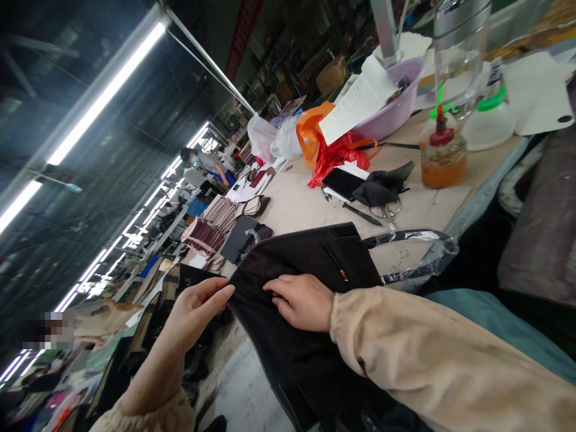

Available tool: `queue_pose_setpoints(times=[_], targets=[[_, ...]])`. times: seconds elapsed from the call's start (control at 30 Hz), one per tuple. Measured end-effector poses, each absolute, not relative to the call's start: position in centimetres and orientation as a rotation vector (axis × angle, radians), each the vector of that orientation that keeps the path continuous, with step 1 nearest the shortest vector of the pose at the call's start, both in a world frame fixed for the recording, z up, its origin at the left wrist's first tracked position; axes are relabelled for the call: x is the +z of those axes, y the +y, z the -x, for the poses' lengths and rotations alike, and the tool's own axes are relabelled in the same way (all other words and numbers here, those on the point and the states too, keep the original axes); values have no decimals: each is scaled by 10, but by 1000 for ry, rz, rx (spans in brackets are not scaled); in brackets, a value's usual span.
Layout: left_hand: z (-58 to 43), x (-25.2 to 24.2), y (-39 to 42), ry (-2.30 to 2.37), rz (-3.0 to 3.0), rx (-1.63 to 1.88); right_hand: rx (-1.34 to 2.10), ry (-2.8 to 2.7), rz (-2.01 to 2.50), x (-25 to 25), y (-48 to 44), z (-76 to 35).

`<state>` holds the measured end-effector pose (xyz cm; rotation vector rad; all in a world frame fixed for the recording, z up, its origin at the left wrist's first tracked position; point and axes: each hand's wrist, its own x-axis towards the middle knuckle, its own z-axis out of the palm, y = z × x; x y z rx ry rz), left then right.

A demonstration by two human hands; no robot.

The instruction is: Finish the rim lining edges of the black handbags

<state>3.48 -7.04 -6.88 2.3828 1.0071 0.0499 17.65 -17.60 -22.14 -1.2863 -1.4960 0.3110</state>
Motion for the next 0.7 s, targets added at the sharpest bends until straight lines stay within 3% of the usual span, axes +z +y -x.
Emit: queue_pose_setpoints(times=[0.17,0.33,0.7], targets=[[-38,-69,-74,921,-2318,-26,424,-1425,1792,-227,-176,-169],[-34,-71,-67,976,-2345,-69,773,-1452,2033,-244,-179,-160],[-33,-79,-64,1019,-2315,-17,1199,-694,1562,-265,-164,-150]])
